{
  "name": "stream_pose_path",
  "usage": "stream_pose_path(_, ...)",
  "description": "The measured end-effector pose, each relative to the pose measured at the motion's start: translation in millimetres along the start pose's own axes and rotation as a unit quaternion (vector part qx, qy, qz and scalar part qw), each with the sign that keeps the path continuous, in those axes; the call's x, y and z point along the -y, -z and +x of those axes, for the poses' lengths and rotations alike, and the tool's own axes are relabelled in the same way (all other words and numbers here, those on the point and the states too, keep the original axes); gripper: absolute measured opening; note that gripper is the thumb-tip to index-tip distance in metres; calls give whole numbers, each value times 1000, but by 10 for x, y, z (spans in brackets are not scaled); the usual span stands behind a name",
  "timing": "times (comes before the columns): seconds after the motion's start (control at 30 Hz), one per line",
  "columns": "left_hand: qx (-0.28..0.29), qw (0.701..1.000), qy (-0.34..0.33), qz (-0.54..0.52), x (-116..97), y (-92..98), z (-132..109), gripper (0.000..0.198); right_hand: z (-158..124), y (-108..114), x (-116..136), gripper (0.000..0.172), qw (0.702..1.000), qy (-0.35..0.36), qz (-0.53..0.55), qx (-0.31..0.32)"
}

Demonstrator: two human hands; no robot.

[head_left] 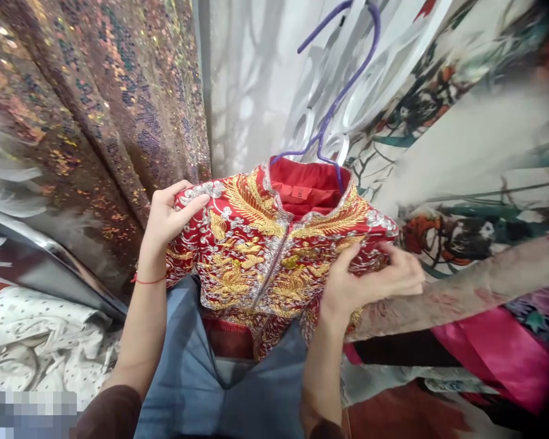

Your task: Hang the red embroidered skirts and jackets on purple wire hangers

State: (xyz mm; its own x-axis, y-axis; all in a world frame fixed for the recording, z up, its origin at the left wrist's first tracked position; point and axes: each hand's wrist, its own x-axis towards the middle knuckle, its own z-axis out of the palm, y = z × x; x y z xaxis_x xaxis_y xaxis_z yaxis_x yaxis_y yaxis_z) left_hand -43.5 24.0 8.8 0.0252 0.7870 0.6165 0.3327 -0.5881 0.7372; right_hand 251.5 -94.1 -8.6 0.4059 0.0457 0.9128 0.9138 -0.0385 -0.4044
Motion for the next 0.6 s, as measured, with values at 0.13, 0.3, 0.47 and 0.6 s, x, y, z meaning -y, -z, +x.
stream_pose_path(0.13, -12, 1000, -6, 14, -4, -36, -70, 34, -275, -6, 551, 14, 962, -30, 200, 181)
stream_pose_path(0.3, -17, 1000, -12, 20, 5, -58, -55, 36, -273, -127, 820, 27, 906, -206, 244, 276)
stream_pose_path(0.47, -20, 1000, -21, 9, 38, -53, -45, 34, -316, -111, 795, 31, 858, -293, 318, 278)
stream_pose_path(0.6, -26, 999, -14, 17, 55, -39, -83, 34, -613, -85, 683, 32, 853, -299, 320, 282)
